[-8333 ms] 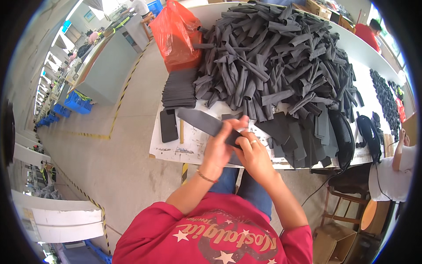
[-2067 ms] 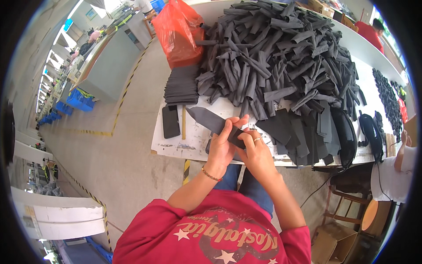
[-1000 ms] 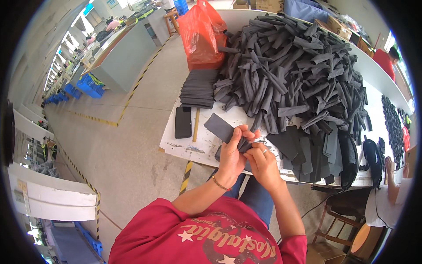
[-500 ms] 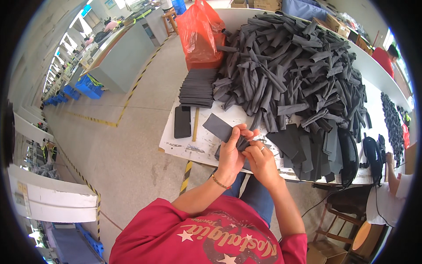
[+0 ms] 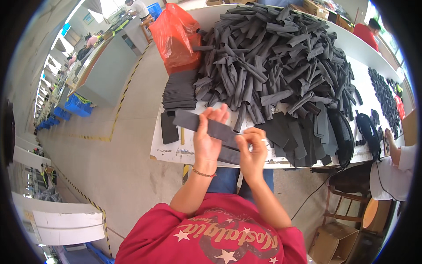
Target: The recorder is inspecting and handling small, black, rectangular foam pieces from a large pile on a workbench.
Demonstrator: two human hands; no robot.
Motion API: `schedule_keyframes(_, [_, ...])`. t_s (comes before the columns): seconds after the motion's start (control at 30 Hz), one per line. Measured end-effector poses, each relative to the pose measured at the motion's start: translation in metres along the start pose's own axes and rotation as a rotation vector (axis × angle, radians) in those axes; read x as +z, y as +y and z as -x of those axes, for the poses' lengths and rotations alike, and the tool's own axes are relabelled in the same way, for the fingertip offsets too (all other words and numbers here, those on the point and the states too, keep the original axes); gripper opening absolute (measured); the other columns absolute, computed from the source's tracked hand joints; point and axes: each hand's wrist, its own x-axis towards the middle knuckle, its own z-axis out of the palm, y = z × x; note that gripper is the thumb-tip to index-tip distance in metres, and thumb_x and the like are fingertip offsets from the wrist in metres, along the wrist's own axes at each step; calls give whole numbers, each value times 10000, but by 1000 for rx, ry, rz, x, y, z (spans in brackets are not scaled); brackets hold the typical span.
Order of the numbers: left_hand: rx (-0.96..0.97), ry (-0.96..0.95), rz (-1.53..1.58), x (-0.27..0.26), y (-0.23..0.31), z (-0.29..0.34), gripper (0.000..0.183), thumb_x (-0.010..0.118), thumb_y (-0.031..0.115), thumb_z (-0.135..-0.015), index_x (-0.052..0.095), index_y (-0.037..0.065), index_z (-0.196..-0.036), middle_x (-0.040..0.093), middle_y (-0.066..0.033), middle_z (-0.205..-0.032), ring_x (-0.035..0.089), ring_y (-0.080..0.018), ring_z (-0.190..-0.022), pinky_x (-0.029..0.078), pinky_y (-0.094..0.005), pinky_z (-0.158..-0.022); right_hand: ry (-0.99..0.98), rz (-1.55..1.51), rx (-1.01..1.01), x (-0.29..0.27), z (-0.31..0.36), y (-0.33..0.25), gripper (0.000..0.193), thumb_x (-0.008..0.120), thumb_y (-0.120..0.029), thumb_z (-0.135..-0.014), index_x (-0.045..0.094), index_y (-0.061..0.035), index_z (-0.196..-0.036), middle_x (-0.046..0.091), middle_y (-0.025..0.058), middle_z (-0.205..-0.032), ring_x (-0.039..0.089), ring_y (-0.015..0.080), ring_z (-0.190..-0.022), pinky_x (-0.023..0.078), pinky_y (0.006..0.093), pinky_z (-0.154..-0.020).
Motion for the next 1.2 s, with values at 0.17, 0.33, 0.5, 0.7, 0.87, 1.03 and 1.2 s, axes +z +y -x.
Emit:
schedule_keyframes(0.17, [40,-190,-64,-2,13,-4,342,435,320,-1008,567,60,-1187,659,-108,-1118,432,-321,-1314,306,-492,-1129,-28,7,128,-7,-12,-34,186,597,-157,-937,573,-2,-1037,584,30,-987,544,84,-836,451,242,-731])
schedule_keyframes(0.33, [36,-139,-124,8,11,7,536,547,406,-946,491,1,-1292,575,-180,-1246,537,-315,-1194,432,-492,-1020,-137,97,183,11,-18,-26,147,664,-93,-880,589,0,-965,625,49,-881,586,129,-762,472,280,-652])
schedule_keyframes(0.5, [0,191,-100,-24,27,7,298,648,237,-915,605,1,-1092,673,-125,-972,658,-281,-910,527,-451,-879,-134,418,-532,1,-17,-29,147,700,31,-799,593,-10,-890,583,100,-778,581,217,-646,464,303,-607])
schedule_keyframes(0.7, [-20,221,-132,-24,26,2,253,651,183,-912,604,-23,-1052,673,-136,-958,659,-282,-910,533,-429,-874,-61,71,109,-2,-3,-14,83,638,-44,-893,576,-2,-858,612,37,-768,528,63,-668,438,244,-578])
schedule_keyframes(0.87, [-164,367,-129,-57,12,9,318,622,177,-929,552,-84,-1097,645,-187,-1031,645,-313,-964,532,-446,-901,-238,166,372,-11,11,1,106,644,-64,-890,566,-6,-850,580,11,-647,538,70,-587,410,221,-547])
schedule_keyframes(1.03, [-242,415,-141,-73,-3,12,316,608,173,-938,547,-92,-1100,642,-191,-1028,646,-315,-962,536,-448,-889,-220,104,489,-23,18,24,107,635,-49,-884,561,10,-837,576,26,-653,528,81,-560,414,232,-514])
schedule_keyframes(1.2, [-247,369,-301,-70,-6,0,327,602,172,-945,539,-103,-1110,648,-187,-1012,654,-296,-916,537,-403,-869,-194,129,534,-29,11,32,116,641,-54,-880,561,22,-846,582,37,-676,529,90,-548,427,240,-497])
